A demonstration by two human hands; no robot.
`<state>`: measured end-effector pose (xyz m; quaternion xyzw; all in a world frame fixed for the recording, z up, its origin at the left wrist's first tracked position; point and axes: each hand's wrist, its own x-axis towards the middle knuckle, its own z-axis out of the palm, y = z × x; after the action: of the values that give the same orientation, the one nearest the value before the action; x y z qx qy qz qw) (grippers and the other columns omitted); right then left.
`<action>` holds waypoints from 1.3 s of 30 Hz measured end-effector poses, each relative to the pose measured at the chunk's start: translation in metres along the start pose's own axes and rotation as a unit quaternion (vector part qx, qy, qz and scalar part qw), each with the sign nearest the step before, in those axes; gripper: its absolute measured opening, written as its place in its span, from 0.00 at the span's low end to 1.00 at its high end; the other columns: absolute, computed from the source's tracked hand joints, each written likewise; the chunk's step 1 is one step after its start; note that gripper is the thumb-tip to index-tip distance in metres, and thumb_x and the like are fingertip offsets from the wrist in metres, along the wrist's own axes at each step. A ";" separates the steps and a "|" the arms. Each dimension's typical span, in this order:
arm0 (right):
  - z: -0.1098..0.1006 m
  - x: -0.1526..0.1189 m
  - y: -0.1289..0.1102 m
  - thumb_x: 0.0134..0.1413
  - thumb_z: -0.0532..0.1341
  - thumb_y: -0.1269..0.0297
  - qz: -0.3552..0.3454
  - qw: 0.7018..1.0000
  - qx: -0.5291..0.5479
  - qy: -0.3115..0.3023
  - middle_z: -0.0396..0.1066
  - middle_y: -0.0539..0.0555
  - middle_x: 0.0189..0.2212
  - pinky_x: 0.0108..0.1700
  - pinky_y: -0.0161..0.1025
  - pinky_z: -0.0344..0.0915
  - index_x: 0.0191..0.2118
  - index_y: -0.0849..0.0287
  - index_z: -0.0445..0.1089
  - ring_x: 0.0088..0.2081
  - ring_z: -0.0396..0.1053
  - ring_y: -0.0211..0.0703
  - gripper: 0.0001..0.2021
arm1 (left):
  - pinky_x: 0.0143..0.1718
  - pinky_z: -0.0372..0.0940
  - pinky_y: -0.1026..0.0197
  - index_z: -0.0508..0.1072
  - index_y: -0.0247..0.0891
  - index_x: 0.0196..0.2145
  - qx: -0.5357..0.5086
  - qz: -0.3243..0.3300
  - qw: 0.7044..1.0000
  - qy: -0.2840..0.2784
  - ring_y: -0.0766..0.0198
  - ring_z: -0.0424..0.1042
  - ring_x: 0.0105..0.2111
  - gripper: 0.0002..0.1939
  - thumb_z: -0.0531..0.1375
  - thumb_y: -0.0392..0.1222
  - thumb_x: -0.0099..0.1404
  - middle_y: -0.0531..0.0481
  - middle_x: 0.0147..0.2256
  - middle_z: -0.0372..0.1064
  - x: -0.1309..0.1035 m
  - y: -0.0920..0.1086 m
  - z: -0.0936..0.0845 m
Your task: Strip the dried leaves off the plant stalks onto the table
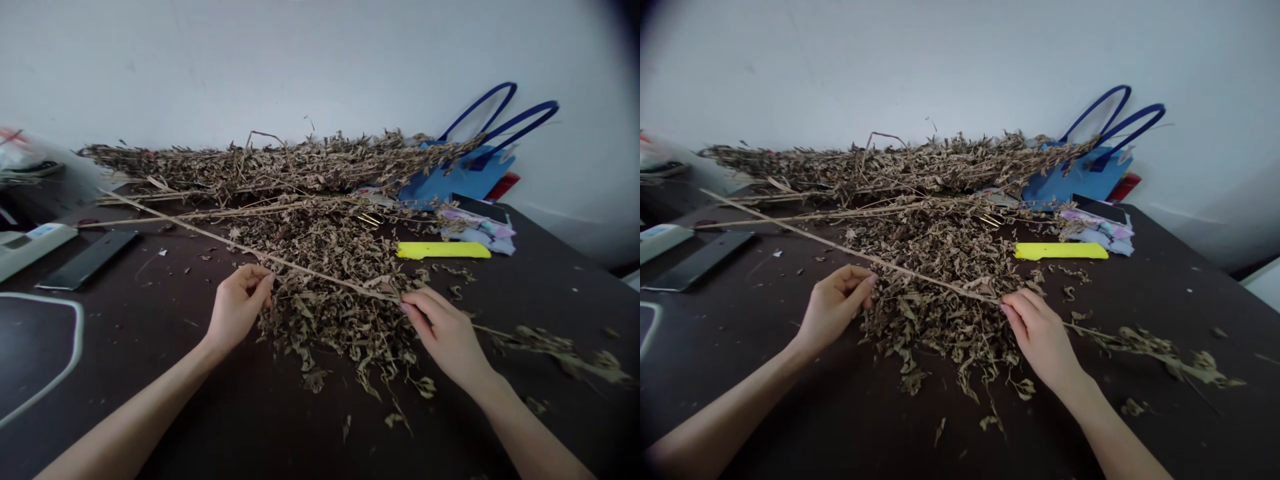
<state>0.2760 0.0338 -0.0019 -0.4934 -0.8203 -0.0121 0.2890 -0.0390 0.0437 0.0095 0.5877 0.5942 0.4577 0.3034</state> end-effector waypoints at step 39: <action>0.004 -0.007 -0.012 0.58 0.54 0.68 -0.043 0.999 0.017 -0.007 0.67 0.55 0.37 0.43 0.41 0.64 0.39 0.57 0.68 0.39 0.66 0.42 0.07 | 0.24 0.64 0.69 0.72 0.31 0.38 -0.241 -0.072 0.956 -0.149 0.70 0.68 0.22 0.10 0.57 0.40 0.62 0.49 0.25 0.71 -0.019 0.013 0.019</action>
<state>0.2663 0.0233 -0.0050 -0.4530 -0.8428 -0.0067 0.2906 -0.0137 0.0270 0.0101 0.5146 0.4550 0.4714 0.5531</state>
